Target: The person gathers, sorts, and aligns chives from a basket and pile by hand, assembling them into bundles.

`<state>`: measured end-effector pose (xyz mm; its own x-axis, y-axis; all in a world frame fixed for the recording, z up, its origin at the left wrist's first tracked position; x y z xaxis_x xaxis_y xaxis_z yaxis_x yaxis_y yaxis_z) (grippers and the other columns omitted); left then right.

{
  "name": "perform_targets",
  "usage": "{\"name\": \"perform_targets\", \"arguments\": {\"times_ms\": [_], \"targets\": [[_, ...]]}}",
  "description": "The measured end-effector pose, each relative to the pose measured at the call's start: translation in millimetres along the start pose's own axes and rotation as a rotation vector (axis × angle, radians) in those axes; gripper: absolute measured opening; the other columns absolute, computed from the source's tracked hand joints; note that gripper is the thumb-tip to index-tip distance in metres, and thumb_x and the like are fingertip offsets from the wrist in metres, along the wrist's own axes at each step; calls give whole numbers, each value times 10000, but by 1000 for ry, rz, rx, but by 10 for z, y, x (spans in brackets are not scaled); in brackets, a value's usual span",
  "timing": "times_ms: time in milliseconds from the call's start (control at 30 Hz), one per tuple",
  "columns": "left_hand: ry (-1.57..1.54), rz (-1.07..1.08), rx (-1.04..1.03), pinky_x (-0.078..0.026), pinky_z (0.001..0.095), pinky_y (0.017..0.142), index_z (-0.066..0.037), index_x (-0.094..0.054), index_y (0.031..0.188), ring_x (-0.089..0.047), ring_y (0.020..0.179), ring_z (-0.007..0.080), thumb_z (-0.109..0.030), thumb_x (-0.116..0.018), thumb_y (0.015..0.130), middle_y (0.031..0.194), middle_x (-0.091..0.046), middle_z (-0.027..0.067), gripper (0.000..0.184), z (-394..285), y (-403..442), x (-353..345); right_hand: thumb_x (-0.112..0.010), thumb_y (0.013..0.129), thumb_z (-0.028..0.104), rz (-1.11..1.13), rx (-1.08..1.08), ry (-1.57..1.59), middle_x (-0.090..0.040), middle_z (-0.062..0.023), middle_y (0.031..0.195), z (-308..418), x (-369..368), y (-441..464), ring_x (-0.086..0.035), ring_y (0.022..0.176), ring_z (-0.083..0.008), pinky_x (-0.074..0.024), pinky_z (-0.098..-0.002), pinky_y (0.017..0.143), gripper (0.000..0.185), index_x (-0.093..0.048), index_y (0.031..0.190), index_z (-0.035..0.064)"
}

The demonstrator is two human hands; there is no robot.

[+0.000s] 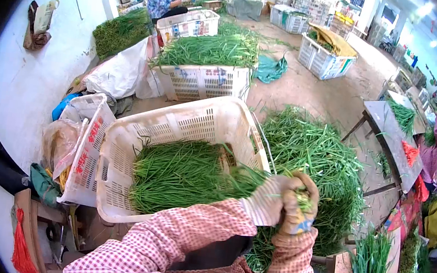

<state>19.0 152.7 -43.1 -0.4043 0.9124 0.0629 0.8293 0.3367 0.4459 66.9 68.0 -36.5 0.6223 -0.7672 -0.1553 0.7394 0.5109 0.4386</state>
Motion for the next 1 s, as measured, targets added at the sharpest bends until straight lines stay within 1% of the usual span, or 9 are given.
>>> {"name": "perform_targets", "arguments": {"times_ms": [133, 200, 333, 400, 467, 567, 667, 833, 1000], "targets": [[376, 238, -187, -383, 450, 967, -35, -330, 1325, -486, 1098, 373, -176, -737, 604, 1191, -484, 211, 840, -384, -198, -393, -686, 854, 247, -301, -102, 125, -621, -121, 1077, 234, 621, -327, -592, 960, -207, -483, -323, 869, 326, -560, 1060, 27], [640, 132, -349, -370, 461, 992, -27, -352, 1317, -475, 1150, 365, -137, -700, 682, 1215, -485, 208, 732, -839, -408, -345, -673, 860, 217, -364, -118, 78, -626, -129, 1063, 338, 1115, -324, -599, 958, -219, -499, -334, 864, 265, -557, 1033, 53], [-41, 477, 178, -456, 341, 878, -18, -510, 1120, -573, 1014, 243, -301, -708, 812, 991, -611, 114, 462, -830, -934, -676, -592, 907, 163, -472, 250, 61, -602, -180, 1142, 860, 1340, -247, -598, 1015, -288, -515, -388, 917, 176, -521, 1033, 62], [-398, 786, 443, -415, 333, 939, -28, -482, 1197, -544, 1077, 242, -614, -589, 818, 1131, -583, 93, 706, -443, -897, -1016, -571, 917, 151, -424, 231, 90, -592, -172, 1151, 939, 1181, -363, -592, 1012, -268, -499, -384, 917, 165, -512, 1037, 53], [-1296, 466, 1029, -366, 379, 1011, -48, -439, 1286, -502, 1160, 253, -708, -548, 769, 1263, -527, 131, 846, -618, -1022, -996, -583, 908, 125, -235, 390, -267, -584, -185, 1140, 986, 863, -569, -575, 1043, -273, -463, -394, 935, 155, -523, 1012, 27], [-2187, 718, 717, -365, 391, 1026, 5, -388, 1314, -513, 1154, 260, -532, -709, 747, 1204, -564, 183, 845, -261, -867, -963, -636, 748, 44, 246, 597, -784, -643, -82, 865, 1273, 237, -925, -616, 821, -233, -480, -407, 840, 100, -585, 757, 129], [-1846, 535, 1076, -500, 221, 538, 37, -528, 1108, -552, 615, 99, -200, -678, 851, 753, -592, 69, 380, 34, -1076, -843, -741, 610, 164, 503, 568, -647, -656, -104, 878, 979, 194, -1203, -619, 901, -290, -435, -468, 885, 239, -669, 837, 144], [-1065, 246, 1098, -555, 354, 762, 10, -601, 1109, -648, 860, 255, -150, -668, 791, 1017, -645, 163, 363, -380, -1283, -296, -790, 717, 232, 990, 129, -299, -525, -188, 1211, 1229, 365, -1325, -550, 1069, -326, -465, -400, 881, 467, -630, 1128, 77], [-617, 563, 829, -563, 370, 646, -5, -599, 1070, -653, 758, 223, -174, -772, 704, 896, -654, 115, 439, 28, -1258, -65, -611, 887, 114, 402, -552, -71, -596, -15, 823, 1187, 1634, -1125, -517, 665, -93, -480, -269, 601, 67, -610, 858, 53]]}}
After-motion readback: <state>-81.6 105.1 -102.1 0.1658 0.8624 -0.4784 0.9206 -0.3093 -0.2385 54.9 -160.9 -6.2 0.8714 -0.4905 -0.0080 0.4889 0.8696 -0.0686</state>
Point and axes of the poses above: each hand's wrist, its own y-axis towards the middle knuckle, its own x-axis out of the back of the hand, z = x × y, the point moved 3 cm from there along y, towards the middle knuckle
